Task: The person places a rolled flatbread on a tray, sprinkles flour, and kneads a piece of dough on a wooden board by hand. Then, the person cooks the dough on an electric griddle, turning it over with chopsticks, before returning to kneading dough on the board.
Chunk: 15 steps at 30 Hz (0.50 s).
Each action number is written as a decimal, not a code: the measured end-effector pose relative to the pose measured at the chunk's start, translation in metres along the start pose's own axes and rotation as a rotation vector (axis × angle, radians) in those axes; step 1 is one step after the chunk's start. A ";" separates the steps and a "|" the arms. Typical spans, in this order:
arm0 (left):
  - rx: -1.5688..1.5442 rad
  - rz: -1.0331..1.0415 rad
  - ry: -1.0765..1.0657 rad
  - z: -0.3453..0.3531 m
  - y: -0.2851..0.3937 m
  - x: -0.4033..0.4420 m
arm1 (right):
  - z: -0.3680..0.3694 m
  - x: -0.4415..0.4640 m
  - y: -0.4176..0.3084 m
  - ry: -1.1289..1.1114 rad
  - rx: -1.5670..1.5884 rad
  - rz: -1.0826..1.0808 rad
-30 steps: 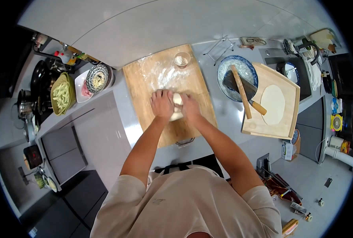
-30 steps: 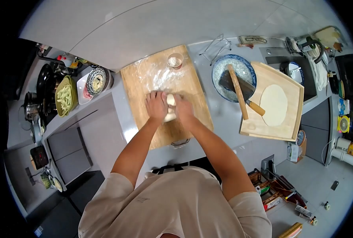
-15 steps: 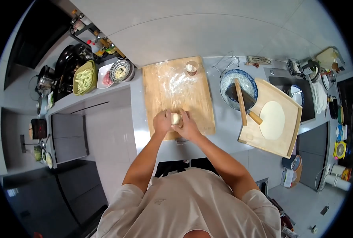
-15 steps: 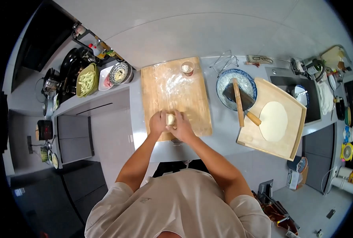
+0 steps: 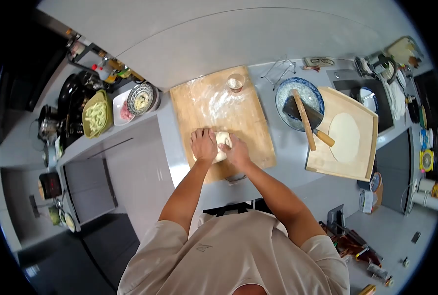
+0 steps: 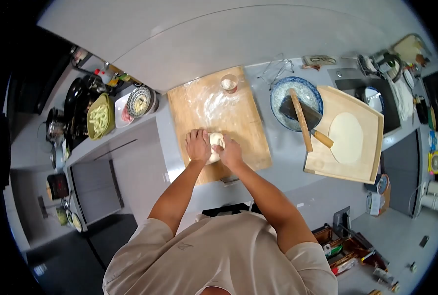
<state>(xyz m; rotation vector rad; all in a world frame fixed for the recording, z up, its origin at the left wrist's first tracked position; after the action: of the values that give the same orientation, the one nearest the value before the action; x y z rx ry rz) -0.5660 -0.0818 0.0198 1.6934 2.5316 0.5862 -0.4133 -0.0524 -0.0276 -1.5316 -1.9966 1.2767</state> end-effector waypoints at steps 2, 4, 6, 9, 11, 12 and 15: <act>-0.032 -0.035 -0.076 0.011 -0.006 0.024 | -0.010 0.016 -0.013 0.007 -0.055 0.048; -0.078 -0.039 -0.125 0.017 -0.012 0.040 | -0.016 0.042 -0.021 0.043 -0.151 0.011; -0.141 -0.079 -0.191 0.038 -0.030 0.044 | -0.014 0.042 -0.032 0.069 -0.203 0.004; -0.700 -0.424 -0.398 0.064 -0.056 0.065 | -0.029 0.043 -0.067 0.131 -0.261 0.003; -1.136 -0.692 -0.552 0.079 -0.065 0.055 | -0.034 0.015 -0.098 0.122 -0.347 -0.020; -1.044 -0.670 -0.549 0.059 -0.064 0.055 | -0.029 0.003 -0.105 0.133 -0.329 -0.143; -0.841 -0.361 -0.558 0.020 -0.031 0.041 | -0.022 -0.039 -0.098 0.177 -0.212 -0.388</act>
<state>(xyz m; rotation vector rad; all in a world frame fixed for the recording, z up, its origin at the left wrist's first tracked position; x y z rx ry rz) -0.6052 -0.0495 -0.0014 0.9039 1.7391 0.8297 -0.4426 -0.0795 0.0726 -1.2066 -2.2234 0.7726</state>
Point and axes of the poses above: each hand's wrist, its own x-axis towards the middle knuckle, its own z-axis out of the palm, y = z × x, the point moved 10 cm from there along x, towards the middle knuckle, and after that the axes turned 3 degrees about -y, right-handed, at the moved point
